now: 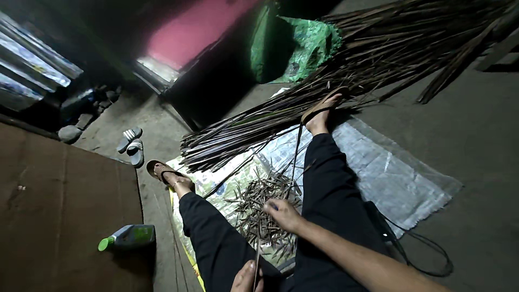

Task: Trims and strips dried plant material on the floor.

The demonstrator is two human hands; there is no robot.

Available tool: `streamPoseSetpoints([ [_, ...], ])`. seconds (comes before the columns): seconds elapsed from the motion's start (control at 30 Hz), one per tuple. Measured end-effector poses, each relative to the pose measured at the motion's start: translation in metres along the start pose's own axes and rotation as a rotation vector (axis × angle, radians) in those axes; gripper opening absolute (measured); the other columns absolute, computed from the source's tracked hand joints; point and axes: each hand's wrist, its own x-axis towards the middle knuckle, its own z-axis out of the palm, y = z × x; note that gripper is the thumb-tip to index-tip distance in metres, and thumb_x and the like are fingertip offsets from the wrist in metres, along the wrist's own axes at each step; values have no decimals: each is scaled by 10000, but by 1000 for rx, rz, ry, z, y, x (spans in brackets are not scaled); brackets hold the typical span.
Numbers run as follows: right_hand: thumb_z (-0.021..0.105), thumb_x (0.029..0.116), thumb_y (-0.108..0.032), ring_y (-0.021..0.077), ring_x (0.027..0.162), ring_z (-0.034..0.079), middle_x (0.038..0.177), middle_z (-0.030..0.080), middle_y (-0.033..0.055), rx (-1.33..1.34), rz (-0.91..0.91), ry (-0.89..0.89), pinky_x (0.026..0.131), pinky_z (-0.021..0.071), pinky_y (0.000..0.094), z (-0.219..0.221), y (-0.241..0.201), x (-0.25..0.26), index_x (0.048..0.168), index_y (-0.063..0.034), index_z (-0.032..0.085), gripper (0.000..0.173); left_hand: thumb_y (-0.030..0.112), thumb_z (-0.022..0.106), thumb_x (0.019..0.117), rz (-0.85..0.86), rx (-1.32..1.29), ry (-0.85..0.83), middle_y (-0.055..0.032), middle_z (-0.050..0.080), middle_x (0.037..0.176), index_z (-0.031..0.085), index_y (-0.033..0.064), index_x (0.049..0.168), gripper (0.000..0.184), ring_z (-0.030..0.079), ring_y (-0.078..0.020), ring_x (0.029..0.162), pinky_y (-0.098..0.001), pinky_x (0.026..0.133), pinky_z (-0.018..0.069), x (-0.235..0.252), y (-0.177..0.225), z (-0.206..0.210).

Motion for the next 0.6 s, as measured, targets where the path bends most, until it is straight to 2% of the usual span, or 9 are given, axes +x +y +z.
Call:
streamPoseSetpoints([
  [0.07,504,1045,-151,383,1016,674,1072,692,250,-294,-70,-157,926,513,574,13,0,-15,1225,32,661,301,246,189,1127,-3,-40,55,70,451,533,512,104,971,385,398,1,376,-143,352,355,5,0,-2],
  [0.1,537,1013,-120,426,1049,673,1083,695,267,-413,-106,-248,927,506,621,22,-3,-23,1228,26,659,287,241,194,1128,5,-47,78,70,438,528,506,105,966,377,389,0,373,-144,351,348,7,1,-1],
  [0.2,587,979,-111,455,1035,671,1061,688,269,-641,-230,-393,884,502,635,41,-8,-38,1123,44,642,219,187,206,1102,53,-60,82,78,455,524,540,123,925,384,377,10,375,-140,351,331,9,5,7],
  [0.27,598,968,-96,452,1017,681,1068,687,268,-717,-300,-357,851,518,623,41,-5,-36,1095,60,644,206,180,201,1101,63,-62,71,83,451,518,540,130,889,403,365,15,373,-136,348,312,9,6,10],
  [0.33,614,934,-64,452,988,692,1052,692,271,-744,-339,-290,810,532,618,38,4,-28,1082,66,652,201,193,184,1108,48,-44,62,90,429,524,509,133,915,383,349,16,382,-135,358,295,8,4,10],
  [0.5,600,963,-104,446,1037,686,1123,688,266,-819,-216,-227,853,531,611,25,11,-16,1201,26,643,275,224,207,1123,36,-21,45,85,420,527,503,118,951,358,351,8,384,-142,365,307,5,-5,8],
  [0.6,570,980,-101,449,1056,679,1145,678,270,-842,-127,-189,853,530,605,23,4,-13,1222,23,628,279,210,208,1120,47,-2,48,85,435,531,502,116,949,353,354,12,387,-136,370,306,2,-5,9],
])
